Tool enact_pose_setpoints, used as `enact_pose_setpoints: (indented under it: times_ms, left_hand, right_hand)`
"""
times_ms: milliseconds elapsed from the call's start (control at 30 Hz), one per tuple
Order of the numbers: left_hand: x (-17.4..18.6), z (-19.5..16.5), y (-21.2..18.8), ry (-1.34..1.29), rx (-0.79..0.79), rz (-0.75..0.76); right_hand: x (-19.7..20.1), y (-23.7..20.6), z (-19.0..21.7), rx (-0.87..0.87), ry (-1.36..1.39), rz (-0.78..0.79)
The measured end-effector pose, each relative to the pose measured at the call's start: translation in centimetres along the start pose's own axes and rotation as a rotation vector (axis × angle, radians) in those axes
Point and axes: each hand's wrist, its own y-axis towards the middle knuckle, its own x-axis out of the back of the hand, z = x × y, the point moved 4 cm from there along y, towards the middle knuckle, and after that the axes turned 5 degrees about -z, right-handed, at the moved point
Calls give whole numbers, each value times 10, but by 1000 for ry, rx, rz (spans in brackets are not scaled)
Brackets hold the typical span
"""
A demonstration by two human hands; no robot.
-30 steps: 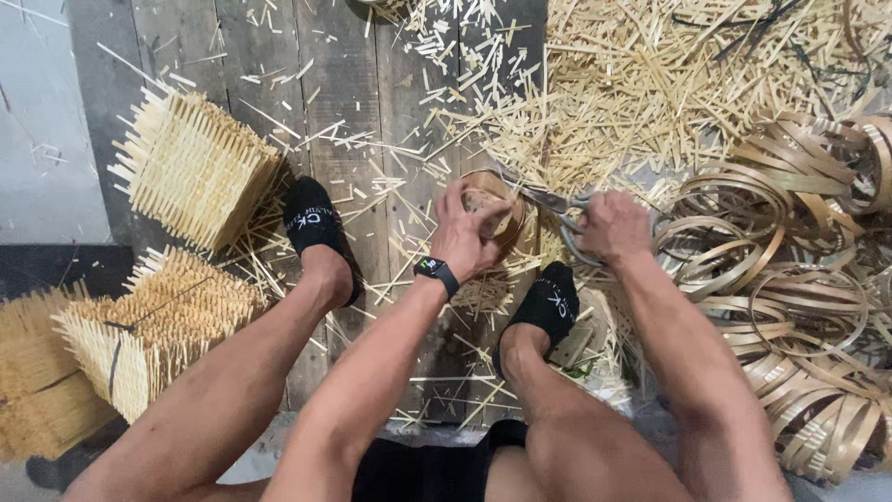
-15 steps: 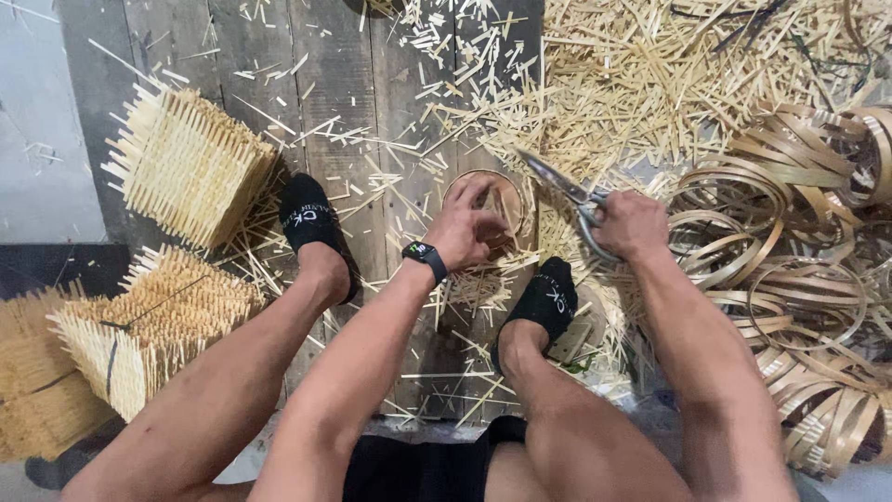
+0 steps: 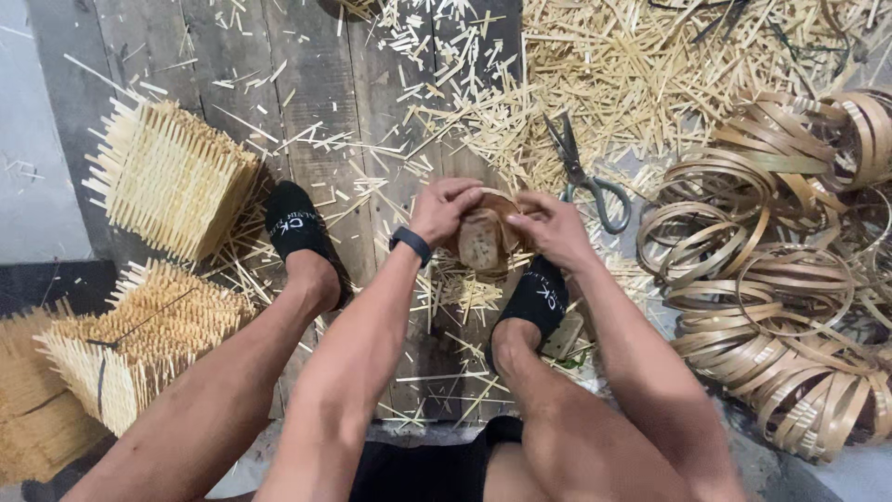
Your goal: The person sits on the floor of a bamboo craft workshop and assembles woven bamboo basket lids. They place a woven bamboo mat into a bamboo ring, press the ring around the mat, trim excess bamboo strip ends with scissors, and set finished lids onto a pile of completed baskets.
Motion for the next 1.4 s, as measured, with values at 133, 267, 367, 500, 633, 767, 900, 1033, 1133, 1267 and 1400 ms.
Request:
enact_pose_setpoints:
  times_ms: [133, 267, 367, 500, 633, 767, 900, 1033, 1133, 1267, 1400]
  left_hand:
    - [-7, 9, -13, 60, 13, -120]
    - [-5, 14, -15, 128, 129, -193]
    - [5, 17, -15, -48, 313, -108]
    - [23, 32, -34, -615, 648, -111]
    - [13, 59, -72, -659, 702, -63]
    - [1, 77, -74, -426, 581, -205]
    - [15, 68, -69, -57, 534, -219]
    - [40, 30, -61, 143, 113, -144]
    - [34, -8, -67, 213, -228, -236]
    - [4, -34, -72, -38, -271, -371]
    - [9, -37, -53, 96, -245, -380]
  right_hand:
    - [-10, -1, 14, 74, -61, -83]
    - [-9, -1, 19, 48, -145, -90]
    - [-12, -7, 5, -328, 176, 30]
    - [-24, -15, -9, -472, 581, 178]
    - [-42, -14, -29, -497, 565, 61]
    - [-52, -14, -31, -463, 394, -50]
    - [-44, -20, -6, -396, 177, -5]
    - [-32, -36, 38, -244, 161, 41]
    - [-39, -45, 63, -169, 235, 119]
    - [-55, -43, 71, -98, 208, 49]
    - [-57, -40, 54, -116, 315, 83]
